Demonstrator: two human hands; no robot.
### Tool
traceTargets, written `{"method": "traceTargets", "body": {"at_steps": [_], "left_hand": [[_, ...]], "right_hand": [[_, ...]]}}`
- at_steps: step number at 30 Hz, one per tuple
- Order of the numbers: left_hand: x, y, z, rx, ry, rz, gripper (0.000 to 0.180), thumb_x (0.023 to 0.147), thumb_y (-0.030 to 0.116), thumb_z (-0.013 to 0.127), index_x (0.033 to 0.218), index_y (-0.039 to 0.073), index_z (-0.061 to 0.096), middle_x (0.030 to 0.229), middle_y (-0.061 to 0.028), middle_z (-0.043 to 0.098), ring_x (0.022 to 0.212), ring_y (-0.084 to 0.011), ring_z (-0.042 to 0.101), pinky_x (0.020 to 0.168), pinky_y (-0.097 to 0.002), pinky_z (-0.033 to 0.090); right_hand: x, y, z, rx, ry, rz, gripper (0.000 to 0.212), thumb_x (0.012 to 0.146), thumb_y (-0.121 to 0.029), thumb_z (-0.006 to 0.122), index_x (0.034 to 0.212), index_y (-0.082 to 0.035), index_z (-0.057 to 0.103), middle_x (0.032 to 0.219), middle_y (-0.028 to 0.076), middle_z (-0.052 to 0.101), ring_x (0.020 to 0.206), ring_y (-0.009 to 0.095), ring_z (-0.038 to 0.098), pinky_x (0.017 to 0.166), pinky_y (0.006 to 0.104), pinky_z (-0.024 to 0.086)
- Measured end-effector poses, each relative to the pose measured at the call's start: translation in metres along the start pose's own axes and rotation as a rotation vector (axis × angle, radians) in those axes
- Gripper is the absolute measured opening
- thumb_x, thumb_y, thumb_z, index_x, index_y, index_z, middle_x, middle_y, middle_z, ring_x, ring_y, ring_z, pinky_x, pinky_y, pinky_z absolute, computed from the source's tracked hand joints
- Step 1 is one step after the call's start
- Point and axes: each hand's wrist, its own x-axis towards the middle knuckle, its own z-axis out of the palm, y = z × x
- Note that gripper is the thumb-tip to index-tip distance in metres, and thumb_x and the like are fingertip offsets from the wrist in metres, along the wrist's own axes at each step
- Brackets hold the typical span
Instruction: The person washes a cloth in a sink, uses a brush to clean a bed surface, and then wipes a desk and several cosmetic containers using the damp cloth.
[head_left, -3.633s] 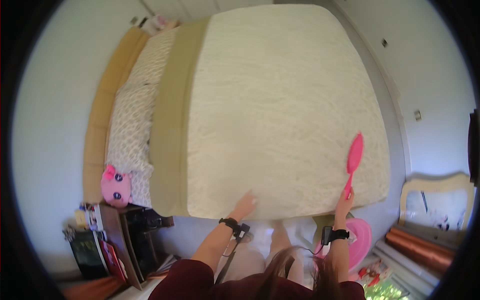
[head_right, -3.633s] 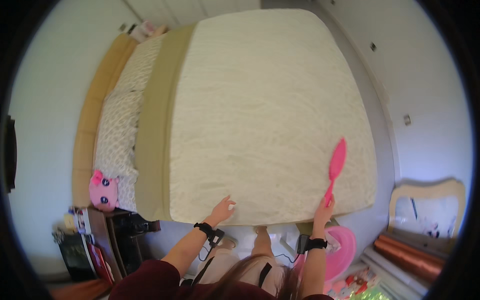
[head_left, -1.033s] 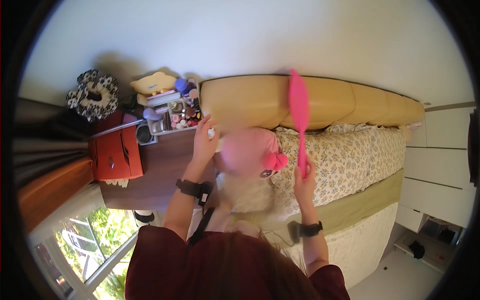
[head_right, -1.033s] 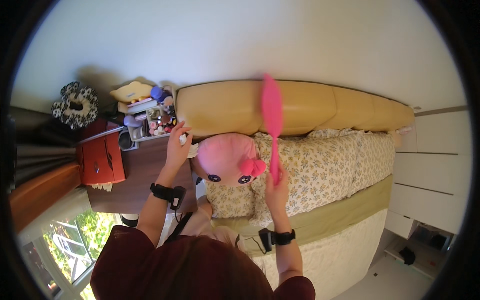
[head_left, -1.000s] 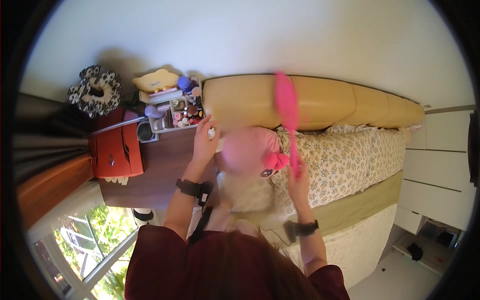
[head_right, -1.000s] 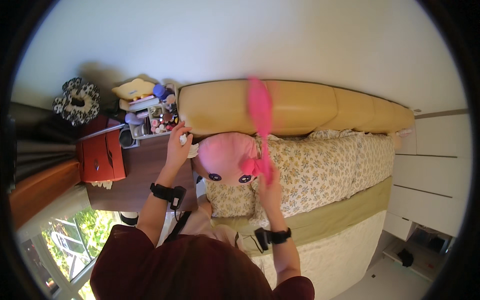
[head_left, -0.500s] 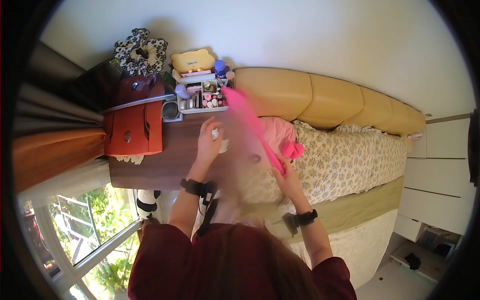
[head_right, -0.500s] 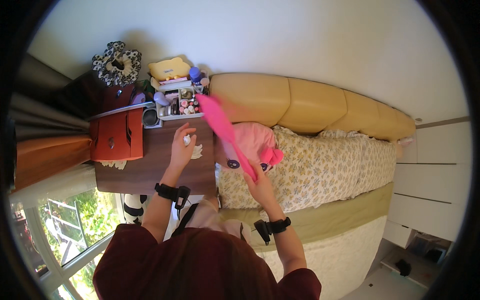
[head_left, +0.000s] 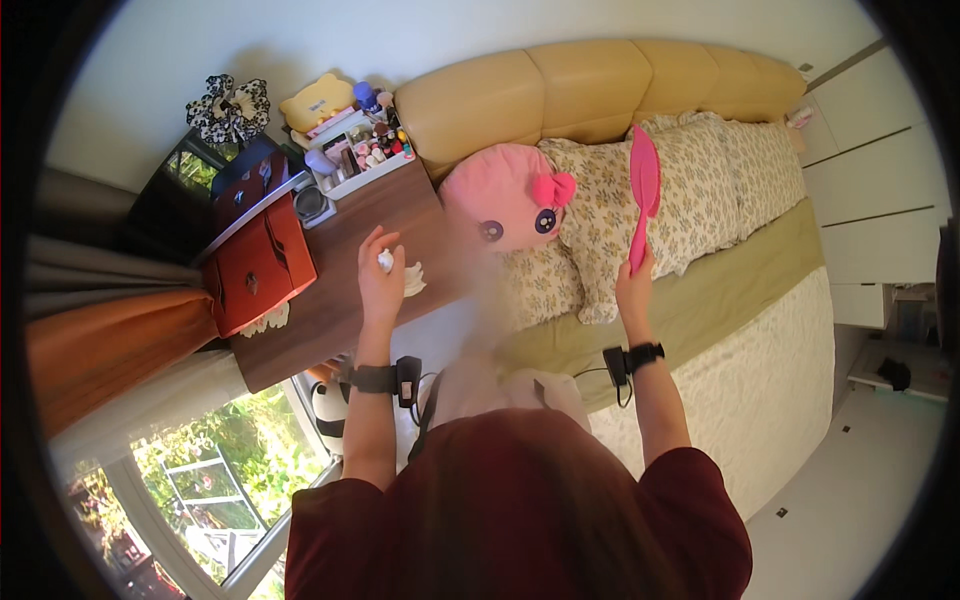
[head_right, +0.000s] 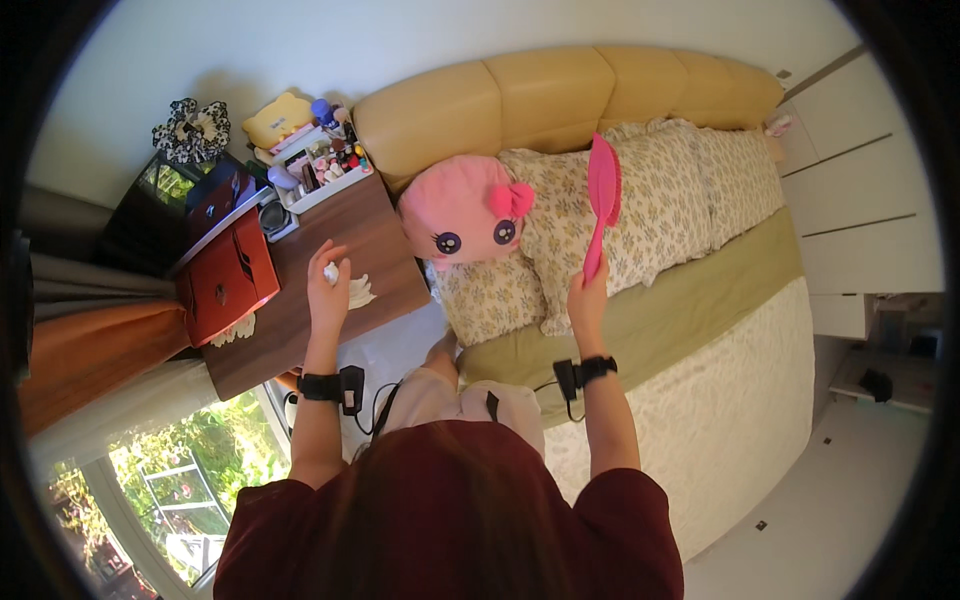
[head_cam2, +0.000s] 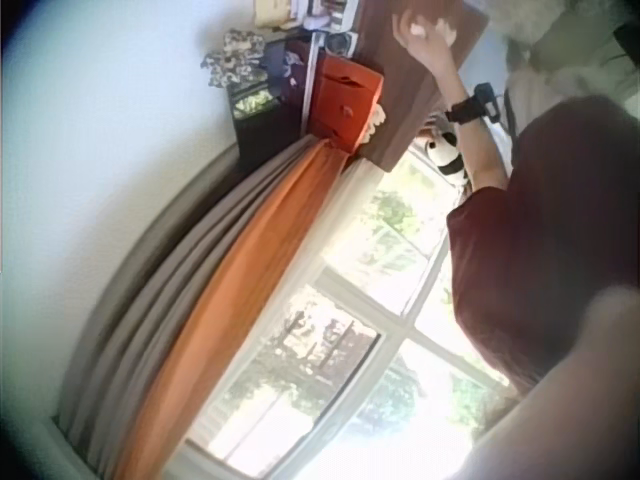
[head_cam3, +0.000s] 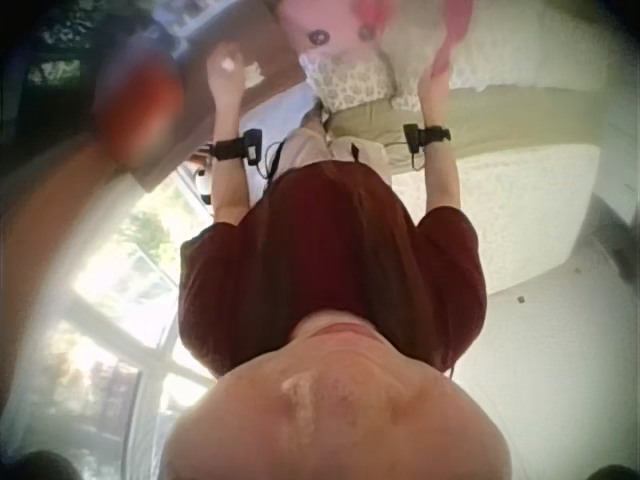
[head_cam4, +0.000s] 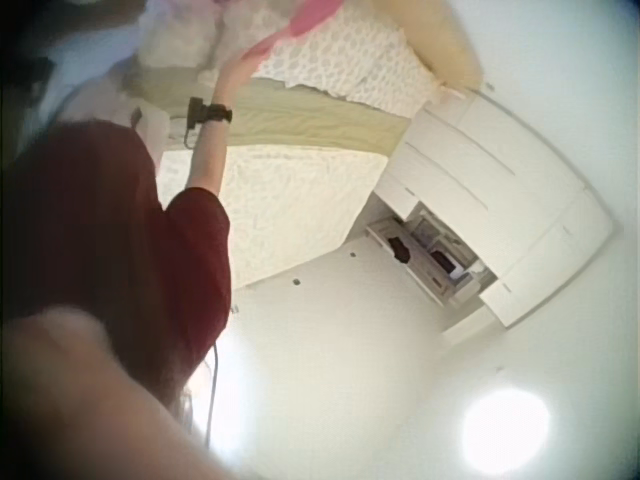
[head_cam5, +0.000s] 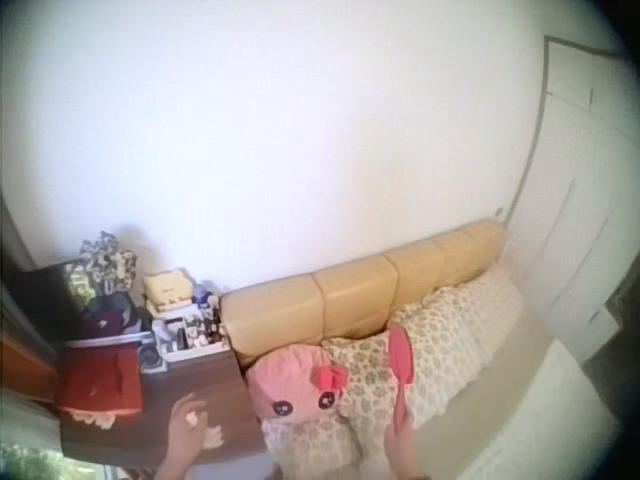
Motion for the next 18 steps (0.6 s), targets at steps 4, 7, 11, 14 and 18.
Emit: {"method": "traceTargets", "body": {"at_steps": [4,7,11,14,18], "left_hand": [[-0.031,0.010,-0.011,0.035,-0.040,0.038,0.019,0.081,0.010,0.060,0.100,0.006,0.062,0.122,-0.0141,0.051,0.113,-0.0297,0.049,0.093,-0.0357,0.040],[-0.048,0.010,-0.029,0.067,-0.036,0.052,0.019,0.081,0.009,0.060,0.099,0.005,0.061,0.122,-0.0149,0.052,0.113,-0.0297,0.049,0.094,-0.0359,0.039],[-0.058,0.014,-0.034,0.084,-0.025,-0.008,0.021,0.082,0.008,0.059,0.103,0.004,0.060,0.123,-0.0140,0.051,0.116,-0.0281,0.047,0.099,-0.0354,0.035],[-0.058,0.015,-0.025,0.082,-0.012,0.004,0.021,0.083,0.008,0.059,0.103,0.004,0.060,0.124,-0.0143,0.051,0.116,-0.0281,0.047,0.099,-0.0353,0.035],[-0.053,0.019,-0.014,0.061,-0.034,0.019,0.021,0.083,0.009,0.058,0.103,0.004,0.059,0.124,-0.0150,0.050,0.116,-0.0282,0.047,0.098,-0.0353,0.035]], "right_hand": [[0.015,0.046,0.018,-0.101,0.109,0.053,0.052,0.084,-0.010,0.050,0.133,-0.004,0.033,0.121,0.022,0.049,0.103,0.038,0.052,0.084,0.0432,0.043],[0.017,0.035,0.035,-0.251,0.219,-0.032,0.052,0.084,-0.011,0.051,0.134,-0.009,0.034,0.120,0.018,0.049,0.101,0.036,0.053,0.080,0.0440,0.044],[0.026,0.016,0.031,-0.141,0.166,-0.068,0.051,0.084,-0.009,0.051,0.133,-0.010,0.036,0.113,0.017,0.052,0.098,0.035,0.054,0.078,0.0439,0.045],[0.057,0.045,0.019,-0.300,0.084,-0.087,0.046,0.084,-0.009,0.052,0.129,-0.013,0.041,0.108,0.016,0.055,0.097,0.034,0.055,0.077,0.0446,0.045],[0.094,0.085,-0.010,-0.524,-0.020,0.064,0.035,0.081,-0.013,0.056,0.116,-0.013,0.051,0.098,0.015,0.060,0.091,0.034,0.058,0.073,0.0462,0.047]]}}
